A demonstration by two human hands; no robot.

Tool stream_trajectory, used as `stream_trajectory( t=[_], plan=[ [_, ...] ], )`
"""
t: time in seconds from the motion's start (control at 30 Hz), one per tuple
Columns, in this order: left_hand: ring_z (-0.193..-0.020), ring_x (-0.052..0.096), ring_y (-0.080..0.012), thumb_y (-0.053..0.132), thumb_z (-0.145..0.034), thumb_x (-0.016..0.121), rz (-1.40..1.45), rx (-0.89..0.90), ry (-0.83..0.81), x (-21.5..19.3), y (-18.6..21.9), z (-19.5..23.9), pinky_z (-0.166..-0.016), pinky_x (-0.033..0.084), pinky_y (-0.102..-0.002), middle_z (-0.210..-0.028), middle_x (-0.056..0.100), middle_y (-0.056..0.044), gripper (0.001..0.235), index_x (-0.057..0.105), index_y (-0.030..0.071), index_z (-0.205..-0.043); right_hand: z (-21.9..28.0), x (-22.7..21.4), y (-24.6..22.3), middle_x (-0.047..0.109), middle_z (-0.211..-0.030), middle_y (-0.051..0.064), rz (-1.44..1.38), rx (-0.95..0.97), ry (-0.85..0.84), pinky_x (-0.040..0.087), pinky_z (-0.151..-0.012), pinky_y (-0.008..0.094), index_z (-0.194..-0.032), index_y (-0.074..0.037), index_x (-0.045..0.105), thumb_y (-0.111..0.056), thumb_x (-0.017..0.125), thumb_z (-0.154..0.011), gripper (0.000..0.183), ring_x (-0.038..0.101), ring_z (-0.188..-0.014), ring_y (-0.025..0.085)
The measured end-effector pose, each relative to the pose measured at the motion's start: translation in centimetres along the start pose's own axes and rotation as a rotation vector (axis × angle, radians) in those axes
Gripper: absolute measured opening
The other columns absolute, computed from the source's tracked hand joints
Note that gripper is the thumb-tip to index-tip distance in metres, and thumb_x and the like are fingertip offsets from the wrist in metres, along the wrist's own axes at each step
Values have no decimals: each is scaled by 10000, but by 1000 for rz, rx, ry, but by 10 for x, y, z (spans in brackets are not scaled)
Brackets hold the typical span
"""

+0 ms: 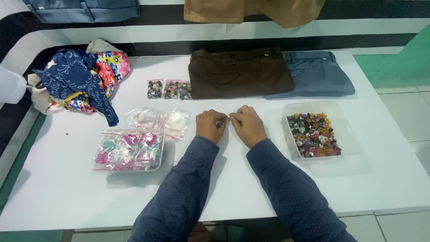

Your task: Package small decorative beads into individual plastic bags.

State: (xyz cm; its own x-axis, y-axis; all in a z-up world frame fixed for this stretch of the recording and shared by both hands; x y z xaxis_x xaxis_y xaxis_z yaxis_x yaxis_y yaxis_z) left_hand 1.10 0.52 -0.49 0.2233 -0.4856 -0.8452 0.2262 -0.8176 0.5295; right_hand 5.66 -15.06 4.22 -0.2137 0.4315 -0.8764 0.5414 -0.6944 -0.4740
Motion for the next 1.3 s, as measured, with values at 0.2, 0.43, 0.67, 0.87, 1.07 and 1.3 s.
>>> stream_trajectory(
  t=[0.2,0.43,0.67,0.87,1.07,1.3],
  plan=[
    [-1097,637,-149,260,-903,702,70,-4,23,0,-3,1,-1125,360,-392,-994,722,52,188,738,272,-1087,1,-9,-8,641,-1003,29,18,36,-4,538,-865,289,-1173,-175,747,-301,546,-1056,264,602,-1000,147],
    [-1095,640,-148,310,-935,649,62,-5,1,-11,6,6,-1127,360,-378,-1008,725,34,219,728,259,-1132,4,-15,-10,632,-1058,47,-113,7,-17,536,-891,342,-1288,-179,683,-221,537,-1033,297,603,-1012,192],
    [-1061,653,-167,211,-948,642,30,-3,18,-8,2,2,-1103,384,-382,-976,728,28,180,738,256,-1093,2,-14,-10,665,-1066,35,-72,9,-48,533,-902,333,-1219,-183,716,-199,571,-1023,245,623,-1031,192],
    [-1059,645,-155,242,-942,621,49,14,13,-11,3,5,-1096,382,-362,-969,722,34,201,731,253,-1110,8,-15,-12,685,-1073,49,-146,15,-42,547,-916,352,-1209,-176,720,-155,596,-981,261,641,-1044,211],
    [-1075,642,-174,204,-877,623,65,18,4,-11,3,5,-1105,373,-369,-981,722,18,276,723,236,-1132,6,-11,-9,701,-1048,66,-189,2,-15,561,-894,362,-1174,-162,734,-217,614,-982,233,662,-1026,228],
    [-1076,637,-160,215,-879,610,46,13,-6,-12,4,4,-1121,360,-365,-989,721,33,270,725,255,-1121,4,-7,-5,705,-1025,69,-147,-25,4,551,-876,358,-1161,-152,743,-221,641,-973,225,666,-979,226]
  ],
)
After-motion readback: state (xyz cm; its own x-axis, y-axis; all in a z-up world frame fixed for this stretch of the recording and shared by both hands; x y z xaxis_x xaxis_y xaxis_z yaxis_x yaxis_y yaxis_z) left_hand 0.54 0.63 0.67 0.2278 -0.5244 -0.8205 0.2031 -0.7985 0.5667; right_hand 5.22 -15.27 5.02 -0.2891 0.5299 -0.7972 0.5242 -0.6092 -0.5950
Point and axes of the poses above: each hand's wrist, its own z-axis away from the middle knuckle, its own x-axis out of the palm, y = z × x, the point moved 1 cm from there along -z, towards the middle knuckle
